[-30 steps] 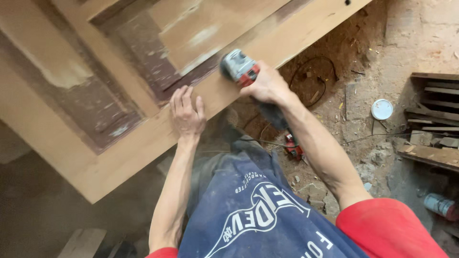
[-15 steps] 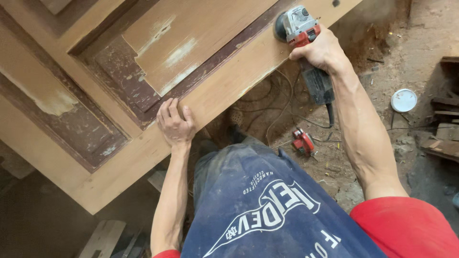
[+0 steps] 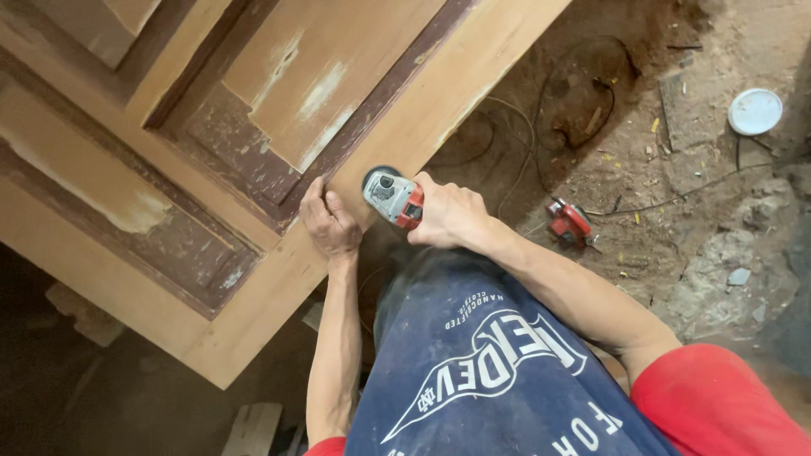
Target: The person uses an orbital sander to remove old finish from a large wooden door. They move the sander across the flat surfaces and along the raised panels, systematically stripping the surface to reveal bare wood.
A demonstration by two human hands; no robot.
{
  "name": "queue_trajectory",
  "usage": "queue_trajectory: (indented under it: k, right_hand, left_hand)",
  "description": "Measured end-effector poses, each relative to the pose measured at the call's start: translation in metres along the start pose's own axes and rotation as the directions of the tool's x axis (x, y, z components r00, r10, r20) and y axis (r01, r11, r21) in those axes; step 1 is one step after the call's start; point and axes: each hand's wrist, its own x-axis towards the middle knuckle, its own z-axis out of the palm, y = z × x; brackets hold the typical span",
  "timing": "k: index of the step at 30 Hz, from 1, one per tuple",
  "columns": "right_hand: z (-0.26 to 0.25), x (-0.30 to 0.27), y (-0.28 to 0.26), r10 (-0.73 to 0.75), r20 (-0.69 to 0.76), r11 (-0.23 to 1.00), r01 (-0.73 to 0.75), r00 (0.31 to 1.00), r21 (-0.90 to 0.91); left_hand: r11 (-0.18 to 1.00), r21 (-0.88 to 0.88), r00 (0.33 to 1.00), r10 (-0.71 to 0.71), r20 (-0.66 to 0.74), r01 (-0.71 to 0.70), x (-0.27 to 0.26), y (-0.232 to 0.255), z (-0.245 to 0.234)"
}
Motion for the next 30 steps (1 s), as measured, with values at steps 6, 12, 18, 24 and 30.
queue_trajectory:
  k: [6,12,18,24,30]
  right_hand:
    - [-0.039,0.018,0.062,0.191,-0.087,0.981,-0.187,0.978,0.053]
    - [-0.097,0.042,0.154,0.192,-0.317,0.964,-0.119,0.929,0.236]
    - [-0.119,0.060,0.172,0.220,-0.377,0.935,-0.084,0.900,0.345]
    - [-0.086,0.050,0.125,0.080,-0.342,0.966,0.012,0.936,0.259]
    - [0.001,0.014,0.004,0.055,-0.014,0.993,-0.056,0.998,-0.101]
  left_hand:
    - [0.993,0.094,0.997,0.069,0.031,-0.072,0.003,0.004,-0.003]
    - [0.984,0.161,0.997,0.074,0.037,-0.079,0.006,0.008,0.000]
    - [0.986,0.162,0.999,0.043,0.025,-0.047,0.007,0.014,0.000]
    - [0.994,0.109,0.999,0.033,0.001,-0.033,0.003,0.005,0.002]
    - [0.948,-0.309,0.962,-0.155,-0.226,0.080,-0.005,-0.008,0.000]
